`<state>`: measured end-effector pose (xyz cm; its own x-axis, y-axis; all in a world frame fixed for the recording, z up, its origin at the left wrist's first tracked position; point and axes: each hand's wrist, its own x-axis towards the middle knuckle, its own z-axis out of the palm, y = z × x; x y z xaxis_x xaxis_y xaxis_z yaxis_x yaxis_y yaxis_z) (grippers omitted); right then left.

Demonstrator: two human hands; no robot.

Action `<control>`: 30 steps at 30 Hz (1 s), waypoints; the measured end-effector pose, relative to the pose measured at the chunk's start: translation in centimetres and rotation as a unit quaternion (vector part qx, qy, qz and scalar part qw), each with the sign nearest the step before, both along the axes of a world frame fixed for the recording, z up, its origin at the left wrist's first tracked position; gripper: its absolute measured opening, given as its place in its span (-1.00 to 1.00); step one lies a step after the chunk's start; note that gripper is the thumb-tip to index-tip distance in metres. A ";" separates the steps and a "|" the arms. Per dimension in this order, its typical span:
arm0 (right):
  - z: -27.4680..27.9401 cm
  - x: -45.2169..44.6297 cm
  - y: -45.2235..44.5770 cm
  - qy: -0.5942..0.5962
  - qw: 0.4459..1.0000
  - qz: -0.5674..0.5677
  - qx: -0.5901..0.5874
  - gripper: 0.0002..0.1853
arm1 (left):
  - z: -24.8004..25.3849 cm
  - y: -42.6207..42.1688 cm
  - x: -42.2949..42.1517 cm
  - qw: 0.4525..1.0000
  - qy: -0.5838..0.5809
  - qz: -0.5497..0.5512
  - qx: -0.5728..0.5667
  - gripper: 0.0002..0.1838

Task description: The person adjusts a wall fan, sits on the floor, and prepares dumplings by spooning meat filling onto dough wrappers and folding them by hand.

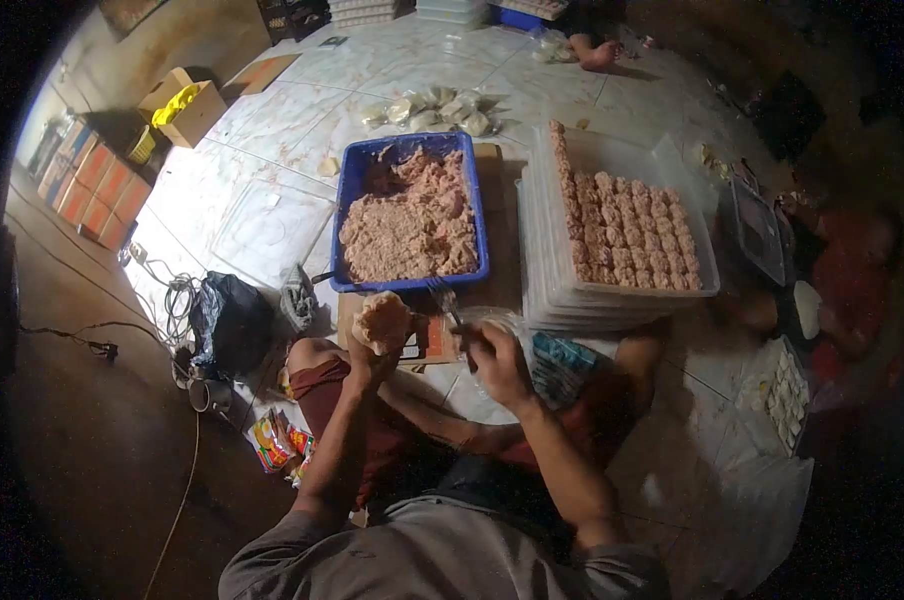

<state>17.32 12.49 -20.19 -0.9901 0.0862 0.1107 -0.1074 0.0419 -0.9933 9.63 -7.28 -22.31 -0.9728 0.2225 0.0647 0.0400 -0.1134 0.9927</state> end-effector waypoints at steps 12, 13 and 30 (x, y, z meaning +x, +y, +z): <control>-1.4 1.0 1.2 0.046 0.987 -0.054 0.143 -0.82 | 1.5 1.6 -1.0 0.934 0.239 0.159 -0.213 -0.54; -2.0 1.4 1.2 -0.031 0.998 0.002 0.055 -0.79 | 4.1 1.6 -0.4 0.981 0.137 0.083 -0.112 -0.62; -3.9 2.6 -1.5 0.059 0.989 -0.015 0.136 -0.69 | 1.5 2.0 0.6 0.990 0.104 -0.051 -0.077 -0.51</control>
<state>19.88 11.00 -24.05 -0.9662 0.0659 0.2491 -0.2175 0.3097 -0.9256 10.26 -5.32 -20.82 -0.9142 0.3412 0.2188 0.2417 0.0255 0.9700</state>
